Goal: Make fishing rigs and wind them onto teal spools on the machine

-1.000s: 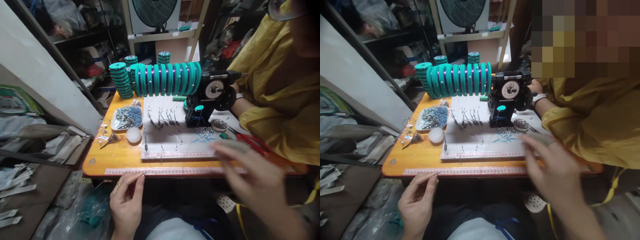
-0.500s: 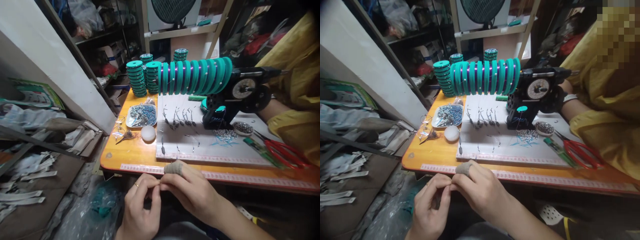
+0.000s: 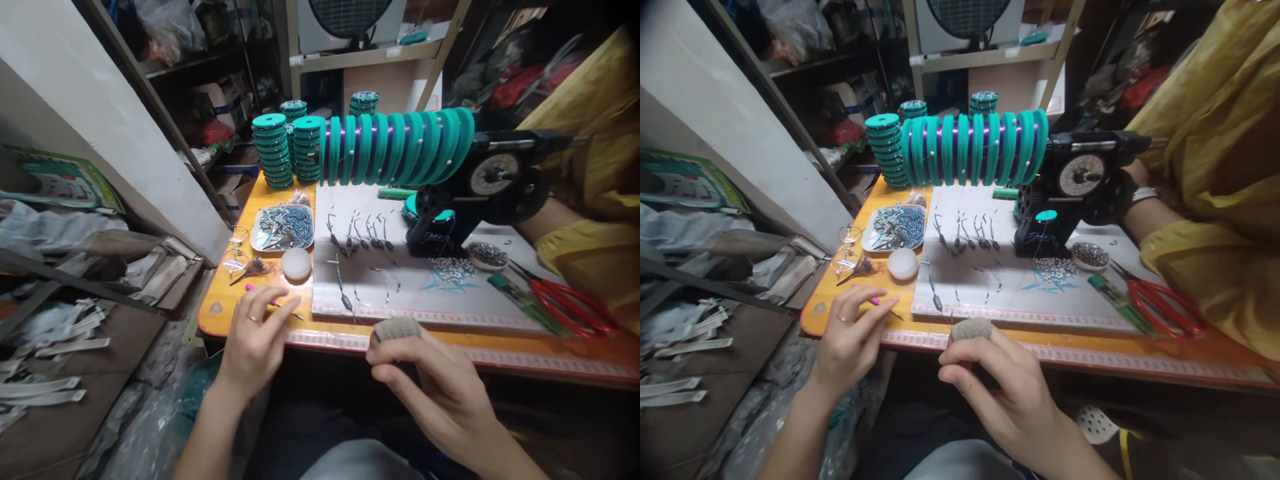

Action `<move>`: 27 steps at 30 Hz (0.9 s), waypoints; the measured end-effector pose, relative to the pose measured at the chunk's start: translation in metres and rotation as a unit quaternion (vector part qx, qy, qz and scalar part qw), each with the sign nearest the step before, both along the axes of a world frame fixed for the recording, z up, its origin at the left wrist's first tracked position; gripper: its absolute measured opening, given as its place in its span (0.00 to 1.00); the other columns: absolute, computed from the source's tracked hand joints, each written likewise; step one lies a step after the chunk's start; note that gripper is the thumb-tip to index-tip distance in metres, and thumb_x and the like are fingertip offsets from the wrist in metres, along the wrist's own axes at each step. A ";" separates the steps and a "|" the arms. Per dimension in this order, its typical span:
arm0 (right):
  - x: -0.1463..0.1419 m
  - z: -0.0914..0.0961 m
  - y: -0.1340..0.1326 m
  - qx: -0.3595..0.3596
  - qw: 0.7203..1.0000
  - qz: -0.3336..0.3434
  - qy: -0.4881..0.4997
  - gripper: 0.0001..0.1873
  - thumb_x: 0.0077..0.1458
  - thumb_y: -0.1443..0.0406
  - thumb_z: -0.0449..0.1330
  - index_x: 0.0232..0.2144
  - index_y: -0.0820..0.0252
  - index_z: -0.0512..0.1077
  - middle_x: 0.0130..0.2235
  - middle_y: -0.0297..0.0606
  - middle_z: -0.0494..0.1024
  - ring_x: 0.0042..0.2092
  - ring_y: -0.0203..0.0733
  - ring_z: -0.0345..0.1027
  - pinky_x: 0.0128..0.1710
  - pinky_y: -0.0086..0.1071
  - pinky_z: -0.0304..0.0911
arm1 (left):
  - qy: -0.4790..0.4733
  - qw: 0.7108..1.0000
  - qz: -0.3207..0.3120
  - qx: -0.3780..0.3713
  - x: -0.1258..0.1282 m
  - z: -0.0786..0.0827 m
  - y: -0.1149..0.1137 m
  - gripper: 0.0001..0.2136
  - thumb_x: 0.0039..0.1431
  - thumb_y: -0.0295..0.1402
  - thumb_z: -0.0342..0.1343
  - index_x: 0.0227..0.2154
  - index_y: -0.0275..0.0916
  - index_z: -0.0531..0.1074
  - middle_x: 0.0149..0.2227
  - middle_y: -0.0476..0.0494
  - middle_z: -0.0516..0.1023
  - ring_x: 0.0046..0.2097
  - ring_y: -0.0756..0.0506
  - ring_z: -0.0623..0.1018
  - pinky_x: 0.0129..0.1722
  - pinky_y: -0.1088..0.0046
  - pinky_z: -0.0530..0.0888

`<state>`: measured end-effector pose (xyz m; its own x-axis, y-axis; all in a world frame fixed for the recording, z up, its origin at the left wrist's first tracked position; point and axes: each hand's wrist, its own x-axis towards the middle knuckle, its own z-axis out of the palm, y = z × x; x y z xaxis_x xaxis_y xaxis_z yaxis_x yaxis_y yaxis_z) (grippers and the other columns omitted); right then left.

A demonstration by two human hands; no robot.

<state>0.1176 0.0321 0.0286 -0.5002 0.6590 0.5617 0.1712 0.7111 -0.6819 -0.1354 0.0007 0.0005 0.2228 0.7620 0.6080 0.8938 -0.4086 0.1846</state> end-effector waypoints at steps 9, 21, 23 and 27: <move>-0.001 0.000 -0.008 -0.030 0.999 0.032 0.014 0.05 0.59 0.71 0.60 0.38 0.57 0.71 0.32 0.35 0.76 0.35 0.35 0.72 0.34 0.26 0.67 | -0.090 0.995 0.001 0.047 0.033 -0.016 -0.043 0.05 0.53 0.25 0.61 0.30 0.42 0.76 0.40 0.42 0.73 0.50 0.37 0.66 0.52 0.56 0.63; -0.021 0.015 -0.004 0.084 0.979 0.185 -0.013 0.07 0.60 0.68 0.59 0.40 0.62 0.76 0.39 0.44 0.79 0.39 0.41 0.74 0.37 0.32 0.70 | -0.784 0.500 -0.139 -0.339 0.080 0.033 0.008 0.16 0.66 0.42 0.49 0.37 0.32 0.73 0.26 0.45 0.74 0.28 0.51 0.74 0.30 0.76 0.72; -0.020 0.027 0.013 -0.035 0.990 0.123 0.061 0.09 0.62 0.67 0.57 0.42 0.60 0.75 0.40 0.43 0.79 0.37 0.38 0.74 0.35 0.29 0.70 | -0.785 0.511 -0.141 -0.320 0.077 0.032 0.009 0.15 0.64 0.42 0.53 0.34 0.32 0.73 0.23 0.47 0.72 0.26 0.52 0.71 0.26 0.77 0.69; -0.035 0.047 0.066 -0.445 0.866 0.184 0.134 0.20 0.65 0.58 0.52 0.56 0.59 0.65 0.24 0.31 0.74 0.14 0.26 0.53 0.12 0.20 0.47 | -0.754 0.555 -0.150 -0.318 0.072 0.031 0.005 0.16 0.64 0.44 0.53 0.35 0.32 0.72 0.21 0.49 0.70 0.24 0.52 0.69 0.25 0.77 0.67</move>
